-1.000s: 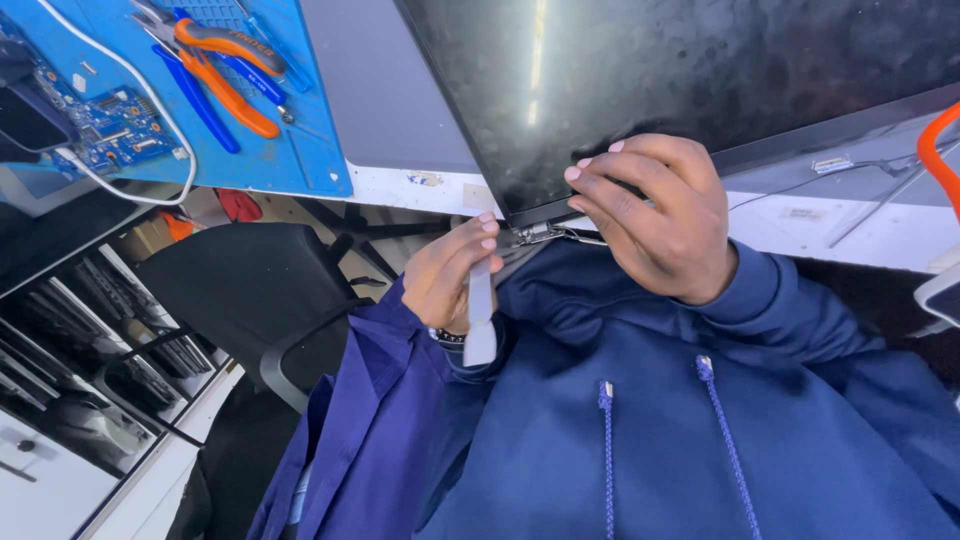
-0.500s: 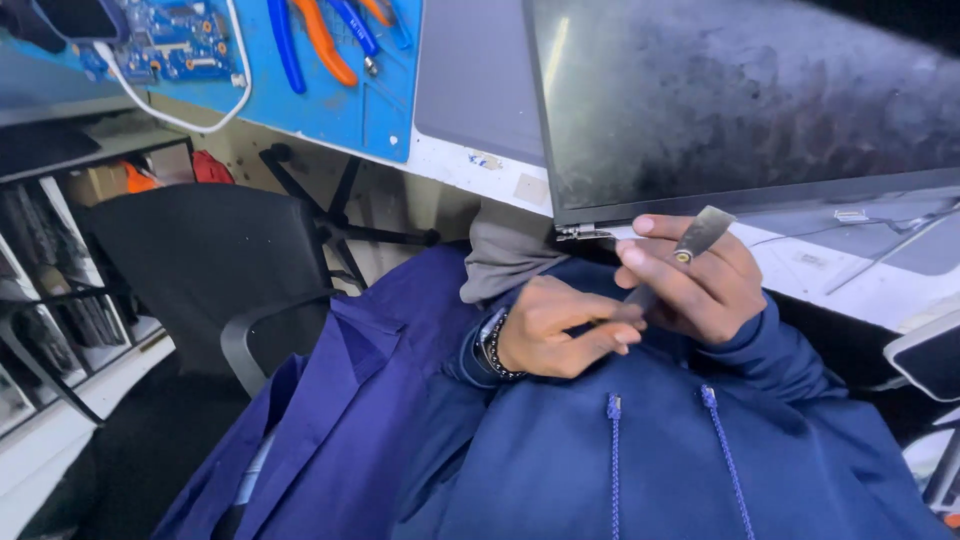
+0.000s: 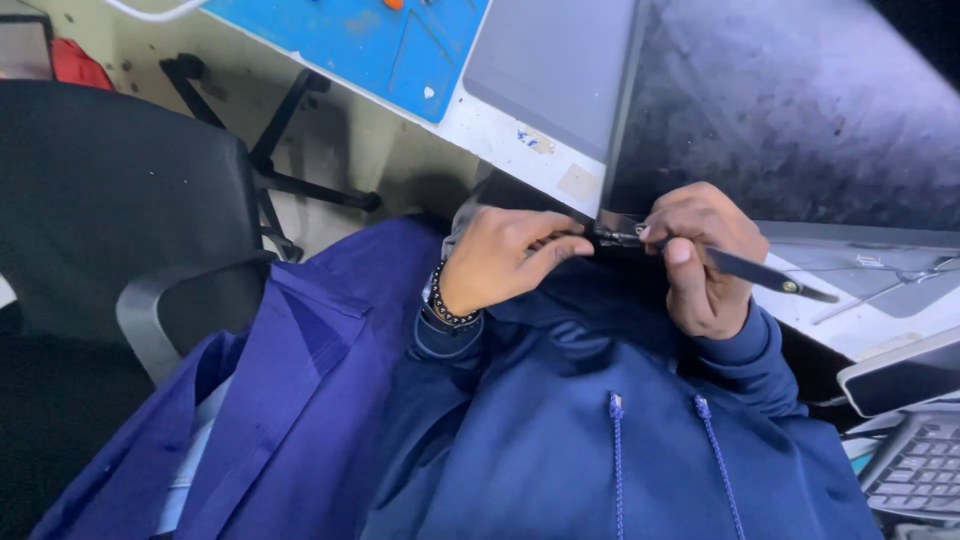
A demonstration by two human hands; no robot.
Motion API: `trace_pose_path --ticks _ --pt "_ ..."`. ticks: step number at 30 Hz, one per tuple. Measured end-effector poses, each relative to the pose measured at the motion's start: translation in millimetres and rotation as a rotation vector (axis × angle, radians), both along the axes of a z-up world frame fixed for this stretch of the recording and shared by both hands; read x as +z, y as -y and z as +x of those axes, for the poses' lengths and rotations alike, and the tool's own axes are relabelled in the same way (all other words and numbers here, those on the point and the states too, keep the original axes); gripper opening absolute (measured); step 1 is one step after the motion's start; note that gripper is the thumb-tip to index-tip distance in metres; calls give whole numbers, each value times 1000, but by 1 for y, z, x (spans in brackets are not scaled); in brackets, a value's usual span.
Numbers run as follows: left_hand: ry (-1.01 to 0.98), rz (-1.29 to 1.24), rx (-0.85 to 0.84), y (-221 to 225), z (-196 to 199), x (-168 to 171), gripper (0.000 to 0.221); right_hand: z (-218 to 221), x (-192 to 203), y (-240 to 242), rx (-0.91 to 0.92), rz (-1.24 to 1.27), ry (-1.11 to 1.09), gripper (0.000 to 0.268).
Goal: Using a pry tool to separate the bezel from a laptop screen assembly
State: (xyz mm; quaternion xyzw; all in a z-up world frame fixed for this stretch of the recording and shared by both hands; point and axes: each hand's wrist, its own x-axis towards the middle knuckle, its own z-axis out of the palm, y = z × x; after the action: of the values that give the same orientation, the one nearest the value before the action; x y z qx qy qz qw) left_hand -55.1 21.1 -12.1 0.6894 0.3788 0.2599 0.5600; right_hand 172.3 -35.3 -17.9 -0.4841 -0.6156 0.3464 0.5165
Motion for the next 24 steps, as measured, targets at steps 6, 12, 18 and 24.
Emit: trace_pose_path --ticks 6,12,18,24 --pt "216 -200 17 3 6 -45 17 -16 16 -2 -11 -113 212 23" --pt "161 -277 -190 -1 -1 -70 23 -22 -7 14 -100 -207 -35 26" --pt "348 -89 -78 21 12 -104 11 -20 -6 22 -27 18 175 17" --pt "373 -109 -89 20 12 -106 9 -19 -23 28 -114 -14 100 22"
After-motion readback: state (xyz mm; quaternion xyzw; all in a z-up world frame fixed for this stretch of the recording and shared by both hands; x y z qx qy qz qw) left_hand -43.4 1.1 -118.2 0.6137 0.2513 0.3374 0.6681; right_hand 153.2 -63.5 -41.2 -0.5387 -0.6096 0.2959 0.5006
